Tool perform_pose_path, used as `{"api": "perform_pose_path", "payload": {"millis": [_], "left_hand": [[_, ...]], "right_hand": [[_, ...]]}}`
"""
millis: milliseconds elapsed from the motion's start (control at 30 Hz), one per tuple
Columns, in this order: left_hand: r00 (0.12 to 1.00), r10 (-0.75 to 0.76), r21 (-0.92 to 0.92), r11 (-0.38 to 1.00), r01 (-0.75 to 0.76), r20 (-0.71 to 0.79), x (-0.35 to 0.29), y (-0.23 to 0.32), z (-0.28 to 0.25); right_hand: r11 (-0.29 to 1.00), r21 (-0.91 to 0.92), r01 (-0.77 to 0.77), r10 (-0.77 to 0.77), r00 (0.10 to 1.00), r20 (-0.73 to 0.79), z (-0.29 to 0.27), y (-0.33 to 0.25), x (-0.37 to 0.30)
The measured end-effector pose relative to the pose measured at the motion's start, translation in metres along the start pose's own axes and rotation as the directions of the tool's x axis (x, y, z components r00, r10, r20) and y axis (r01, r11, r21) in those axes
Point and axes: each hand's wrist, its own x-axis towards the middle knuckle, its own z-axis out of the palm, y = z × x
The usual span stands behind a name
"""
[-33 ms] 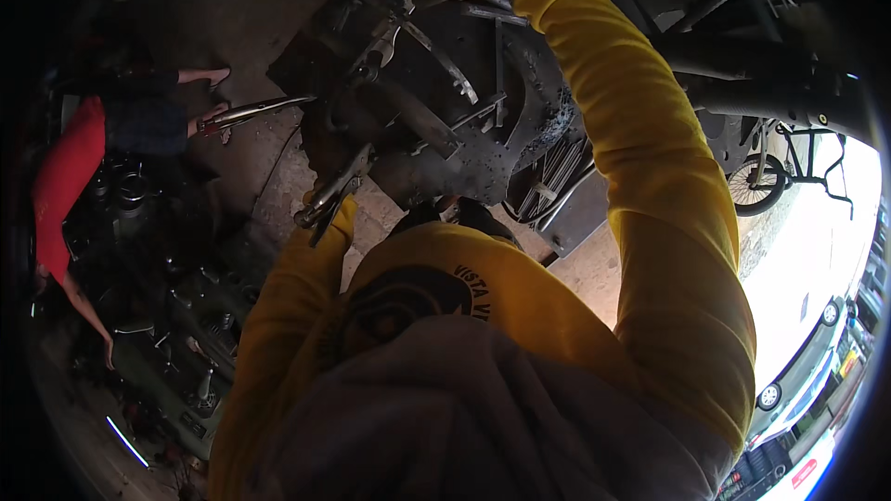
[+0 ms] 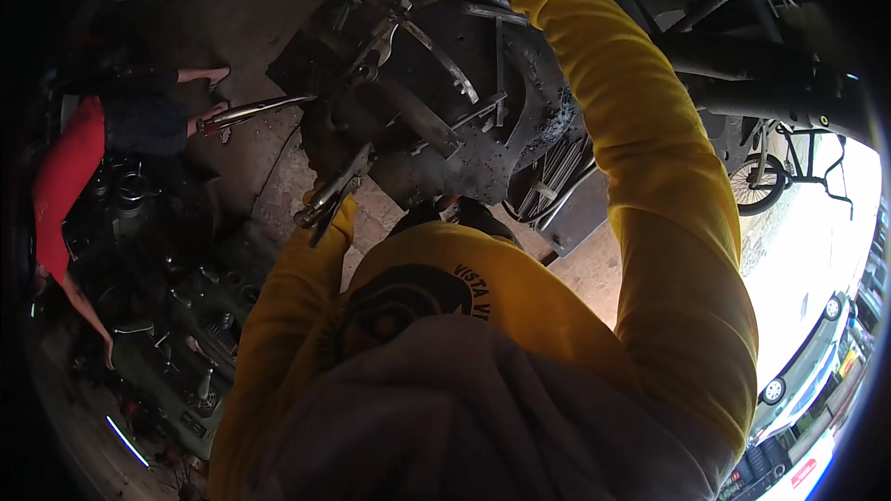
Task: The person uses a tool to secure a metal frame on a table and then holds a component against the frame while a secondary person assists by applying a welding torch to join the parts.
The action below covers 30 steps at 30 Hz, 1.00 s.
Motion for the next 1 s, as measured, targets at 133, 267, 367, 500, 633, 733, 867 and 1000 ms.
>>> {"api": "perform_pose_path", "payload": {"millis": [133,267,367,500,633,733,867,1000], "left_hand": [[1.0,-0.024,0.12,0.992,0.023,0.011,0.001,0.001,-0.004],[0.991,-0.119,0.085,0.989,0.123,-0.06,-0.003,0.013,0.004],[0.981,-0.157,0.148,0.974,0.173,-0.112,-0.008,0.025,0.007],[0.995,0.044,0.318,0.948,-0.012,-0.092,0.003,-0.011,-0.01],[0.941,0.328,0.65,0.699,-0.299,0.081,0.003,-0.019,-0.026],[0.898,0.367,0.674,0.602,-0.427,0.241,0.003,-0.02,-0.024],[0.9,0.349,0.741,0.524,-0.419,0.262,0.002,-0.009,-0.019],[0.991,0.096,0.427,0.895,-0.127,0.094,0.006,-0.005,-0.012]], "right_hand": [[0.99,-0.047,0.133,-0.134,0.991,-0.026,0.002,0.003,0.028],[0.914,-0.282,0.29,-0.31,0.95,-0.029,0.004,-0.004,0.051],[0.865,-0.389,0.317,-0.252,0.945,0.209,-0.015,-0.025,0.072],[0.942,-0.306,0.135,-0.047,0.959,0.279,-0.017,-0.035,0.047],[0.949,-0.316,-0.019,0.006,0.999,-0.043,0.021,-0.046,-0.032],[0.895,-0.014,-0.445,0.443,0.886,0.14,0.038,-0.08,-0.086],[0.954,-0.029,-0.299,0.295,0.949,-0.11,0.045,-0.071,-0.099],[0.962,0.119,-0.246,0.262,0.953,-0.153,0.033,-0.026,-0.086]]}}
